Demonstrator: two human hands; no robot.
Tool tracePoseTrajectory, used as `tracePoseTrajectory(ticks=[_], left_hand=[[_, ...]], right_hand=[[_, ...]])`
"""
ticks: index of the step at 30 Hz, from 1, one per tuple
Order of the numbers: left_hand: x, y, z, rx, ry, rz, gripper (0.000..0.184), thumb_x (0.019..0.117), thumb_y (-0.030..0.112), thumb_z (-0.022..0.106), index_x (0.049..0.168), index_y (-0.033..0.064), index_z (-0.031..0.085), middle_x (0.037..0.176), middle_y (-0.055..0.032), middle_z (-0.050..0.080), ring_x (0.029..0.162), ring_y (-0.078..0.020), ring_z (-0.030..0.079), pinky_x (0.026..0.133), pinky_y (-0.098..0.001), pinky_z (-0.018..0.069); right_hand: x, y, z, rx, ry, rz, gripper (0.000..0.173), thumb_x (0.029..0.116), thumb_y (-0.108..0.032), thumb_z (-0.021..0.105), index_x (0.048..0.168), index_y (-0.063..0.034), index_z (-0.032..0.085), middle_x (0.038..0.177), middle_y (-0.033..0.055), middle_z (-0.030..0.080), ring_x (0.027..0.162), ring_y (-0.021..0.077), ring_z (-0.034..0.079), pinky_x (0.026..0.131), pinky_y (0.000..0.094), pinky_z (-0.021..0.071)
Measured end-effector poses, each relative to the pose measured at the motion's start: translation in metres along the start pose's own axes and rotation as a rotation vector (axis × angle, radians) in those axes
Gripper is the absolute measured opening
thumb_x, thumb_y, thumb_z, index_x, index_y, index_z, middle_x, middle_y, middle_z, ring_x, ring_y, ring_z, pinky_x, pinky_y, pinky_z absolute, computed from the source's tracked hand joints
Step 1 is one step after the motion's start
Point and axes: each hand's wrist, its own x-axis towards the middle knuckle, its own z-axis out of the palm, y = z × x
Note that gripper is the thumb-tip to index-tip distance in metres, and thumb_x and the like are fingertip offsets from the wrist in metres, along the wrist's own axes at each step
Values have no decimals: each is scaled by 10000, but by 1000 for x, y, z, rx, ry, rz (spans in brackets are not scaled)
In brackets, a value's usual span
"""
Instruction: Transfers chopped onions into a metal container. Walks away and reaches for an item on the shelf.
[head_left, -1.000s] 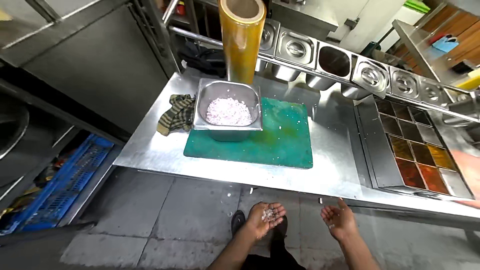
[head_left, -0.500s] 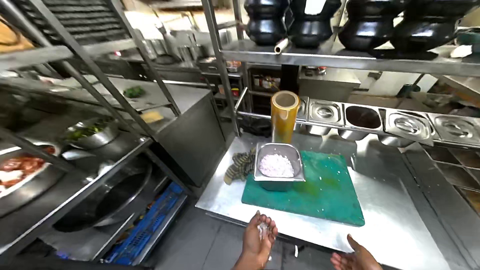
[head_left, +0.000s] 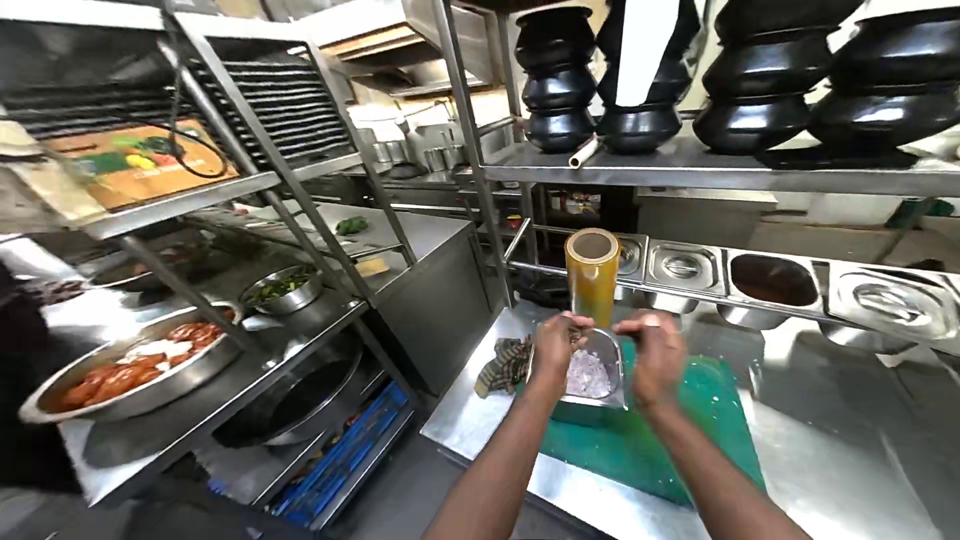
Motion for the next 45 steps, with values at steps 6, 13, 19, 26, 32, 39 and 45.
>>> tracePoseTrajectory(ticks=[6, 13, 19, 26, 32, 39, 45], left_hand=[[6, 7, 2, -187, 26, -212, 823, 1009, 737, 218, 1544, 144, 417, 1477, -87, 541, 1309, -235, 541, 1060, -489, 463], [10, 41, 3, -178, 201, -280, 859, 957, 796, 304, 1562, 193, 393, 1517, -173, 468, 1349, -377, 468, 1006, -663, 414], [5, 70, 4, -44, 173, -186, 690, 1008, 673, 398, 1447, 152, 514, 1368, -124, 562, 1217, -311, 552, 940, -596, 481], [26, -27, -100, 718, 7, -246, 606, 1004, 469, 623, 1455, 87, 488, 1260, -214, 644, 1071, -328, 664, 902, -529, 558], [48, -54, -71, 440, -146, -319, 554, 960, 46, 587, 1492, 82, 437, 1255, -186, 651, 1078, -283, 670, 908, -484, 566], [62, -52, -76, 407, -277, -381, 657, 916, 16, 597, 1538, 83, 399, 1359, -186, 604, 1186, -279, 636, 980, -489, 548], [79, -40, -64, 458, -453, -408, 558, 889, -61, 577, 1429, 56, 500, 1218, -179, 650, 1039, -266, 665, 866, -467, 567]], right_hand=[[13, 18, 35, -177, -443, 258, 575, 1105, -416, 299, 1515, -56, 479, 1627, 120, 397, 1498, 253, 380, 1214, 513, 329], [34, 20, 21, -298, -668, 422, 682, 1103, -533, 233, 1574, -66, 395, 1663, 184, 308, 1537, 342, 298, 1234, 587, 258], [39, 54, 8, -581, -890, 221, 628, 1098, -537, 277, 1526, -141, 509, 1684, 124, 294, 1574, 379, 178, 1226, 705, 69], [12, 83, -62, -631, -479, 598, 464, 1094, -441, 435, 1365, -75, 523, 903, 138, 704, 748, 273, 714, 712, 503, 606], [26, 79, -40, -1071, -520, 604, 414, 1058, -392, 505, 1292, -65, 607, 1021, 220, 708, 983, 419, 691, 842, 647, 525], [33, 60, -36, -1135, -528, 753, 524, 1066, -516, 445, 1259, -48, 579, 953, 181, 684, 906, 358, 691, 813, 591, 545], [17, 58, -25, -1198, -326, 875, 463, 1103, -380, 379, 1271, 5, 573, 1001, 234, 684, 963, 408, 689, 847, 626, 528]])
